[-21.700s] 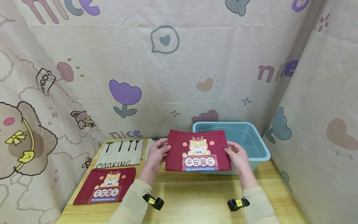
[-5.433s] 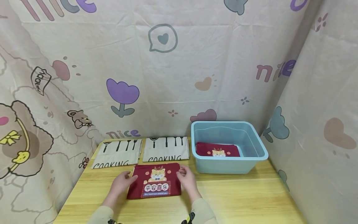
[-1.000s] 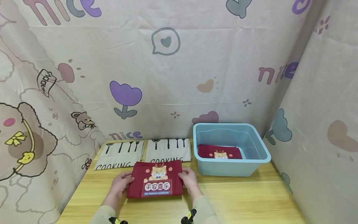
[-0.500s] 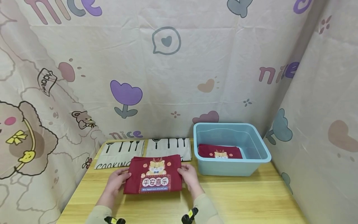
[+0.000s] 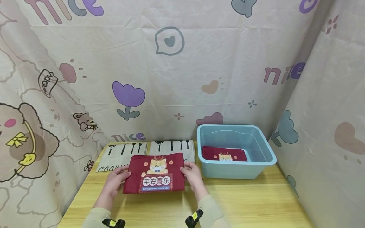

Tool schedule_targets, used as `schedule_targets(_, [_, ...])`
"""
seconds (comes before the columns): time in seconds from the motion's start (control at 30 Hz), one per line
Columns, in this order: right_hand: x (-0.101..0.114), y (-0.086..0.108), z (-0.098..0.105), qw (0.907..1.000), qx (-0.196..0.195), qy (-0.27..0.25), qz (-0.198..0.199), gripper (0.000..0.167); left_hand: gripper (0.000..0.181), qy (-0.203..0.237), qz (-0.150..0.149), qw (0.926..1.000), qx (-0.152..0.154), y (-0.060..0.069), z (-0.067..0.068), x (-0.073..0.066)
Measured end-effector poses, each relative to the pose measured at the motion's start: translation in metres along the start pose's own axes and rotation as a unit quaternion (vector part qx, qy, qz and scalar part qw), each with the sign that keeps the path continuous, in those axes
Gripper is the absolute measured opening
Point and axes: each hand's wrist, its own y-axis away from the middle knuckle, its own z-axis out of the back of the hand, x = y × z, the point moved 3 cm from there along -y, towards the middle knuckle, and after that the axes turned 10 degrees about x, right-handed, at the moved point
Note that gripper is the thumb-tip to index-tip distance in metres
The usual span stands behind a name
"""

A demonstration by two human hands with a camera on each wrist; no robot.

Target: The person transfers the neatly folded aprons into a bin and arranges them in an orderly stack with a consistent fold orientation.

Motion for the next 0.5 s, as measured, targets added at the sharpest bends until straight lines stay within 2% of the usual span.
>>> schedule_targets(0.07, [-0.004,-0.005,0.001,0.9999,0.001,-0.014,0.003,0.036,0.048,0.005,-0.002,1.0,-0.001,0.0,0.002,-0.002])
schedule_targets(0.17, [0.0,-0.005,-0.001,0.9995,0.007,-0.028,0.011,0.036,0.048,0.006,-0.007,1.0,-0.003,0.001,0.004,-0.006])
schedule_targets(0.5, [0.017,-0.005,-0.002,0.9993,0.004,-0.031,0.021,0.036,0.05,0.007,-0.021,0.9997,0.005,0.004,0.004,-0.022])
